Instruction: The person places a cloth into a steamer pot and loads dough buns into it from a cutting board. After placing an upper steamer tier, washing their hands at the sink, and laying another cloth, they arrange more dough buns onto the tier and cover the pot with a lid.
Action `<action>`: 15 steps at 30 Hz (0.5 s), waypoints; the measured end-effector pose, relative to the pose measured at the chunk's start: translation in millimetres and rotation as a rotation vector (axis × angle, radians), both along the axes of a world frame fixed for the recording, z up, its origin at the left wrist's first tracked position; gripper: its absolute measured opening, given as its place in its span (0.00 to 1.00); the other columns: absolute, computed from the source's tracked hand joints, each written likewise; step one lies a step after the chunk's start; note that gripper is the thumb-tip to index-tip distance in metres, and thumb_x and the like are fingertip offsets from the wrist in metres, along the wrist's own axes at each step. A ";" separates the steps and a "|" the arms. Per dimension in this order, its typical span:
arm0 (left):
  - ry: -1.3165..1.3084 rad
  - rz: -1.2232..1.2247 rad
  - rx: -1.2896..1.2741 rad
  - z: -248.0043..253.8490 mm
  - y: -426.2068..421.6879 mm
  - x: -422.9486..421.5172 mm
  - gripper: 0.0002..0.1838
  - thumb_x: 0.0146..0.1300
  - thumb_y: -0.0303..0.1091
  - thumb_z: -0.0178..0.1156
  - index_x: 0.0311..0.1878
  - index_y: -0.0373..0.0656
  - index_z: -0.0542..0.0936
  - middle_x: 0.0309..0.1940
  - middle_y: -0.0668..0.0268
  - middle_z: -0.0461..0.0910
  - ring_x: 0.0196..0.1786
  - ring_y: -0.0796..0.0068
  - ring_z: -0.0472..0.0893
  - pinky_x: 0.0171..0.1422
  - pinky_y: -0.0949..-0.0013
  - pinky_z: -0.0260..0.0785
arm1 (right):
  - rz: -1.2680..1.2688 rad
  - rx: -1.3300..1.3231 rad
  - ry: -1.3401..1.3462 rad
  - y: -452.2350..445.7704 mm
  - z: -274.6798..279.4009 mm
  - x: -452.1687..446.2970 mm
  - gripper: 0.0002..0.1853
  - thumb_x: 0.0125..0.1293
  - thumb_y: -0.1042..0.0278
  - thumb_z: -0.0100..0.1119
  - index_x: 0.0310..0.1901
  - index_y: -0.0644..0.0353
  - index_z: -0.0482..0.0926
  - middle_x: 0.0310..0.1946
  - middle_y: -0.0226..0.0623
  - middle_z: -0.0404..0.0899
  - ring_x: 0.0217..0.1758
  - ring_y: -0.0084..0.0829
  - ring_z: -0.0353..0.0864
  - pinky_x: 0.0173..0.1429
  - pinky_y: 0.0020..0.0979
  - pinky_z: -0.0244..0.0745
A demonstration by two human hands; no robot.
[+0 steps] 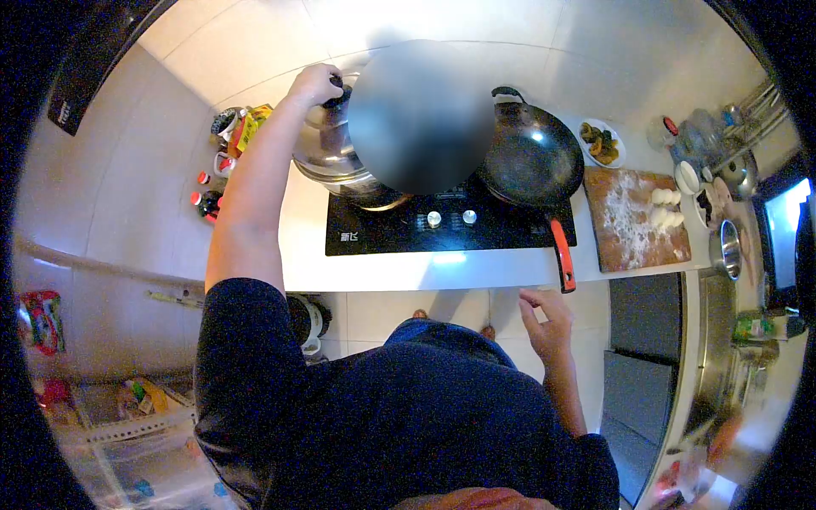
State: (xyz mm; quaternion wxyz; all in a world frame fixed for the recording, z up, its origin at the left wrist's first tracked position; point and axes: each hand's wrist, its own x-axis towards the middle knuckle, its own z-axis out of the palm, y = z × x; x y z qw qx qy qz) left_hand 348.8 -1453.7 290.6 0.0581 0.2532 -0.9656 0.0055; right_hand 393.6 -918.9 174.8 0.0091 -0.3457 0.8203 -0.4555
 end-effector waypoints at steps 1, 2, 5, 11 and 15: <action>0.032 -0.003 0.024 -3.5 -2.3 -0.4 0.20 0.40 0.38 0.62 0.41 0.49 0.80 0.41 0.59 0.78 0.44 0.62 0.77 0.51 0.66 0.68 | 0.004 -0.002 -0.021 0.7 2.4 0.0 0.07 0.51 0.73 0.59 0.34 0.59 0.78 0.30 0.38 0.79 0.33 0.36 0.77 0.39 0.33 0.70; 0.032 0.000 0.025 -5.0 -2.6 -0.3 0.19 0.40 0.38 0.62 0.41 0.49 0.80 0.41 0.59 0.78 0.44 0.62 0.77 0.51 0.66 0.69 | 0.007 -0.003 -0.042 1.9 3.6 -0.2 0.07 0.51 0.72 0.59 0.34 0.59 0.78 0.30 0.38 0.79 0.33 0.36 0.77 0.39 0.33 0.70; 0.021 -0.009 0.025 -5.5 -3.4 -3.5 0.19 0.40 0.39 0.62 0.40 0.48 0.80 0.40 0.58 0.78 0.44 0.61 0.77 0.50 0.65 0.69 | 0.009 0.008 -0.020 8.2 2.8 -1.7 0.06 0.51 0.73 0.59 0.34 0.59 0.78 0.30 0.38 0.79 0.33 0.37 0.77 0.39 0.34 0.70; -0.122 -0.064 -0.033 -1.6 -7.2 -6.4 0.25 0.43 0.45 0.64 0.47 0.48 0.76 0.43 0.57 0.77 0.47 0.60 0.75 0.53 0.64 0.67 | 0.013 0.017 0.076 20.1 -5.8 -3.4 0.09 0.49 0.79 0.59 0.34 0.63 0.79 0.28 0.38 0.78 0.29 0.30 0.76 0.35 0.28 0.71; 0.234 -0.099 -0.338 9.2 28.1 -3.5 0.28 0.52 0.48 0.59 0.55 0.47 0.70 0.50 0.56 0.73 0.52 0.59 0.72 0.58 0.62 0.63 | 0.030 0.092 -0.057 35.1 -12.9 -5.9 0.10 0.49 0.75 0.60 0.36 0.61 0.79 0.30 0.40 0.78 0.33 0.34 0.78 0.38 0.30 0.71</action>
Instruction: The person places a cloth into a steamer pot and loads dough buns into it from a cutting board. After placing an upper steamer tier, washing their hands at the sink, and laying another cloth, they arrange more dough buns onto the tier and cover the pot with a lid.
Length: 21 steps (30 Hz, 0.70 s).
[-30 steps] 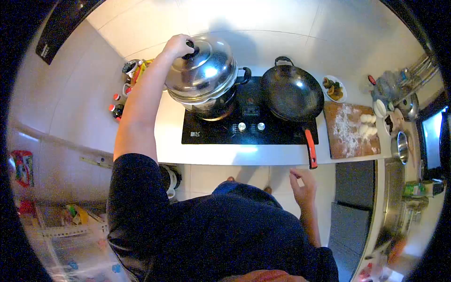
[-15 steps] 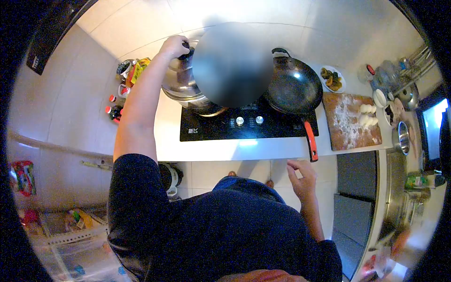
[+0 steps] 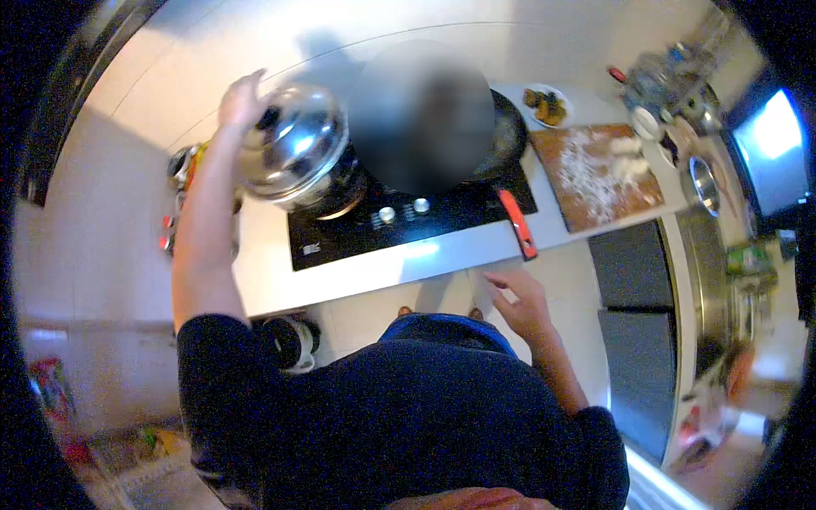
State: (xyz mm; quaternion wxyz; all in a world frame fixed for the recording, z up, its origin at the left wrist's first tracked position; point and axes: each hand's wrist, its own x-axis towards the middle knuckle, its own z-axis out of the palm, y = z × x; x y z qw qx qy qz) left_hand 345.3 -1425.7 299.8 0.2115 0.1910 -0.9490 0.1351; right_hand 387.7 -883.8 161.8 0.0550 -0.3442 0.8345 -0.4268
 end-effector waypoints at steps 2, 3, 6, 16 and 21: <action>0.128 -0.215 0.041 8.4 28.5 0.6 0.23 0.55 0.43 0.57 0.53 0.46 0.72 0.50 0.55 0.73 0.52 0.58 0.72 0.57 0.62 0.63 | 0.020 -0.003 0.018 8.0 -0.6 -2.9 0.10 0.50 0.73 0.59 0.36 0.61 0.79 0.31 0.41 0.78 0.35 0.37 0.78 0.40 0.32 0.71; 0.141 -0.266 0.153 12.0 60.3 3.5 0.21 0.55 0.41 0.57 0.52 0.45 0.72 0.49 0.56 0.73 0.52 0.58 0.72 0.56 0.63 0.64 | 0.037 -0.006 0.026 12.2 -1.8 -4.6 0.10 0.51 0.72 0.59 0.37 0.61 0.79 0.31 0.42 0.78 0.36 0.38 0.77 0.40 0.33 0.71; 0.111 -0.537 0.301 4.3 160.8 20.1 0.16 0.54 0.33 0.57 0.47 0.41 0.74 0.45 0.57 0.75 0.50 0.59 0.73 0.55 0.63 0.64 | 0.038 -0.032 0.047 24.8 -13.0 -11.9 0.10 0.52 0.68 0.59 0.36 0.60 0.78 0.32 0.43 0.78 0.36 0.40 0.77 0.42 0.36 0.70; -0.196 -0.501 0.968 -156.1 339.9 80.8 0.17 0.53 0.33 0.59 0.47 0.41 0.75 0.46 0.57 0.75 0.51 0.59 0.73 0.57 0.65 0.63 | 0.037 0.033 -0.036 101.1 -15.2 -49.8 0.10 0.52 0.67 0.59 0.37 0.58 0.79 0.30 0.40 0.78 0.34 0.37 0.77 0.41 0.35 0.70; -0.454 -0.257 0.923 -185.4 370.3 126.3 0.18 0.54 0.36 0.59 0.48 0.42 0.74 0.45 0.57 0.75 0.50 0.58 0.73 0.55 0.65 0.64 | 0.085 0.076 -0.047 118.7 -29.6 -62.4 0.11 0.52 0.66 0.59 0.38 0.58 0.79 0.30 0.40 0.78 0.34 0.37 0.77 0.39 0.34 0.71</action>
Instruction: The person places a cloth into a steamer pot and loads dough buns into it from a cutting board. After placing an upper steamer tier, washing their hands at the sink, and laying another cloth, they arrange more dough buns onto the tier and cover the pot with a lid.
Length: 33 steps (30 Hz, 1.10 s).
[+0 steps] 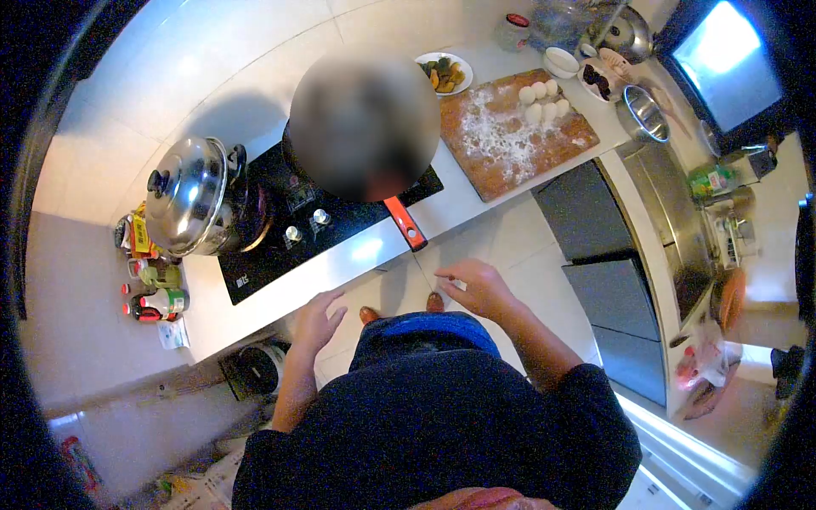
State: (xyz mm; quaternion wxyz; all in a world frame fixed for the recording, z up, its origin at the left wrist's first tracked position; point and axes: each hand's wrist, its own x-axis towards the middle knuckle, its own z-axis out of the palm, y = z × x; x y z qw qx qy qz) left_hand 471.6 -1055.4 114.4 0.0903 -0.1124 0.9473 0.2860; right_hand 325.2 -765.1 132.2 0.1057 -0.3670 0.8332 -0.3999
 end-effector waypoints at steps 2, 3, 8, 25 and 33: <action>-0.087 0.027 0.003 2.6 4.8 11.1 0.18 0.54 0.37 0.58 0.48 0.43 0.74 0.46 0.57 0.75 0.50 0.58 0.73 0.56 0.64 0.64 | 0.031 0.025 -0.010 1.1 -4.9 -2.9 0.11 0.52 0.66 0.59 0.38 0.58 0.78 0.30 0.40 0.78 0.33 0.37 0.77 0.39 0.34 0.71; -0.129 0.042 0.003 4.0 5.8 16.3 0.18 0.54 0.38 0.58 0.48 0.43 0.74 0.47 0.57 0.74 0.50 0.58 0.73 0.56 0.64 0.64 | 0.045 0.019 -0.026 -0.1 -7.5 -3.6 0.11 0.52 0.66 0.59 0.38 0.58 0.78 0.30 0.40 0.78 0.33 0.37 0.77 0.39 0.34 0.71; -0.148 0.084 -0.022 8.2 6.5 32.1 0.20 0.54 0.40 0.58 0.50 0.44 0.73 0.48 0.56 0.74 0.51 0.58 0.72 0.56 0.63 0.63 | 0.088 -0.020 -0.013 -5.4 -5.6 2.6 0.10 0.52 0.67 0.59 0.37 0.59 0.78 0.29 0.40 0.78 0.32 0.38 0.77 0.38 0.34 0.71; -0.217 -0.185 0.073 -63.7 29.9 81.2 0.22 0.55 0.42 0.57 0.51 0.43 0.72 0.48 0.55 0.73 0.51 0.57 0.72 0.55 0.61 0.64 | -0.016 0.248 -0.167 50.6 2.5 77.6 0.12 0.55 0.61 0.54 0.38 0.55 0.78 0.32 0.42 0.78 0.39 0.42 0.76 0.43 0.38 0.70; -0.229 -0.283 -0.045 -36.8 101.9 7.8 0.23 0.54 0.42 0.57 0.53 0.44 0.71 0.49 0.55 0.72 0.52 0.56 0.71 0.56 0.61 0.63 | -0.148 0.138 -0.120 140.3 -10.9 54.3 0.13 0.55 0.62 0.55 0.41 0.55 0.78 0.33 0.40 0.78 0.37 0.39 0.76 0.42 0.37 0.71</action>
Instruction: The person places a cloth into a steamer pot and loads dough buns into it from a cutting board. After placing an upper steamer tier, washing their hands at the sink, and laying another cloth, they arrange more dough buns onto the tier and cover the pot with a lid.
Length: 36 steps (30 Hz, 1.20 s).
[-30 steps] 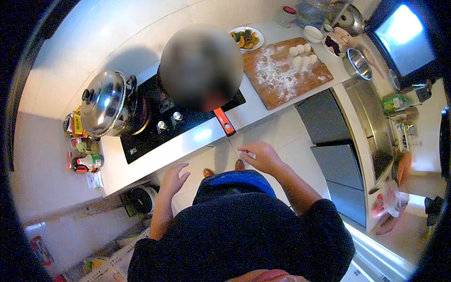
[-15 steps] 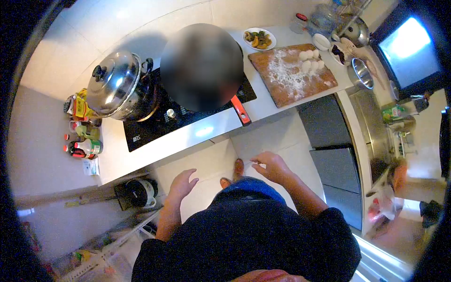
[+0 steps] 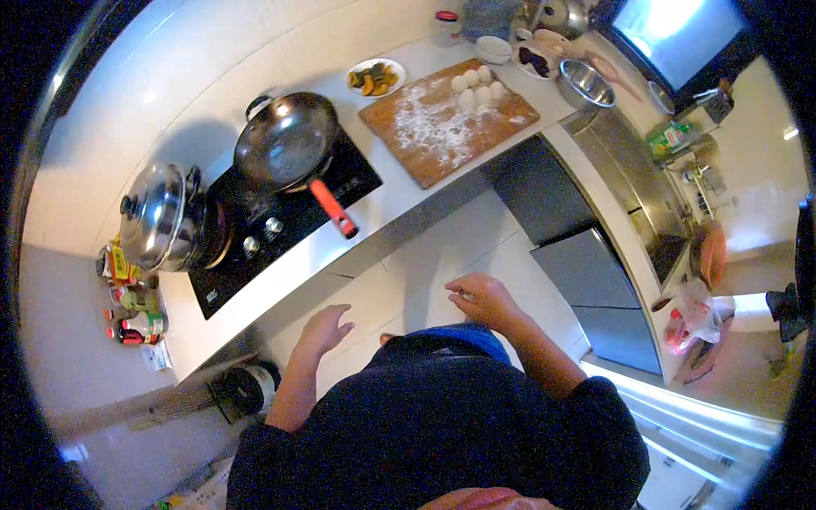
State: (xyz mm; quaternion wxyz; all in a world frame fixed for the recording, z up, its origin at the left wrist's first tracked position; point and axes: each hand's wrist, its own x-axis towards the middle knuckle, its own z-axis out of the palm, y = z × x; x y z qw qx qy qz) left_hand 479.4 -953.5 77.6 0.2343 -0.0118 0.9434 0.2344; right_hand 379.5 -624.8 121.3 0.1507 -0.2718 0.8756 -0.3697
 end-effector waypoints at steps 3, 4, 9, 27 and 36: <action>0.002 -0.063 -0.050 -4.3 52.5 -35.6 0.24 0.54 0.43 0.57 0.53 0.43 0.71 0.51 0.55 0.72 0.53 0.56 0.71 0.57 0.61 0.63 | -0.029 0.004 -0.070 59.6 0.1 -27.3 0.13 0.57 0.59 0.53 0.42 0.53 0.77 0.35 0.39 0.78 0.41 0.39 0.76 0.43 0.38 0.71; -0.018 -0.071 -0.059 -4.6 73.7 -49.2 0.24 0.54 0.43 0.57 0.53 0.43 0.71 0.51 0.55 0.71 0.54 0.57 0.70 0.57 0.61 0.62 | -0.039 0.004 -0.102 80.7 0.3 -37.5 0.13 0.57 0.60 0.54 0.42 0.53 0.77 0.35 0.39 0.78 0.41 0.39 0.76 0.43 0.38 0.71; -0.022 -0.072 0.071 -3.2 196.1 -123.7 0.25 0.54 0.44 0.58 0.54 0.43 0.70 0.52 0.55 0.71 0.55 0.58 0.69 0.59 0.62 0.61 | -0.141 0.087 -0.067 201.4 -5.4 -88.5 0.12 0.56 0.61 0.54 0.41 0.54 0.78 0.36 0.40 0.78 0.42 0.40 0.76 0.45 0.38 0.70; -0.082 -0.492 0.014 -36.7 373.7 -408.6 0.23 0.55 0.43 0.57 0.53 0.43 0.70 0.53 0.55 0.70 0.54 0.56 0.70 0.58 0.60 0.62 | -0.717 0.192 -0.135 426.3 -50.0 -194.0 0.11 0.56 0.63 0.54 0.38 0.59 0.77 0.34 0.44 0.78 0.37 0.42 0.77 0.41 0.35 0.72; -0.019 -0.619 0.134 -20.9 466.1 -475.5 0.26 0.53 0.42 0.59 0.55 0.42 0.69 0.51 0.54 0.71 0.55 0.57 0.69 0.60 0.61 0.60 | -1.031 0.357 -0.104 632.8 -116.4 -218.2 0.19 0.53 0.53 0.56 0.37 0.61 0.77 0.30 0.50 0.78 0.30 0.37 0.80 0.38 0.36 0.75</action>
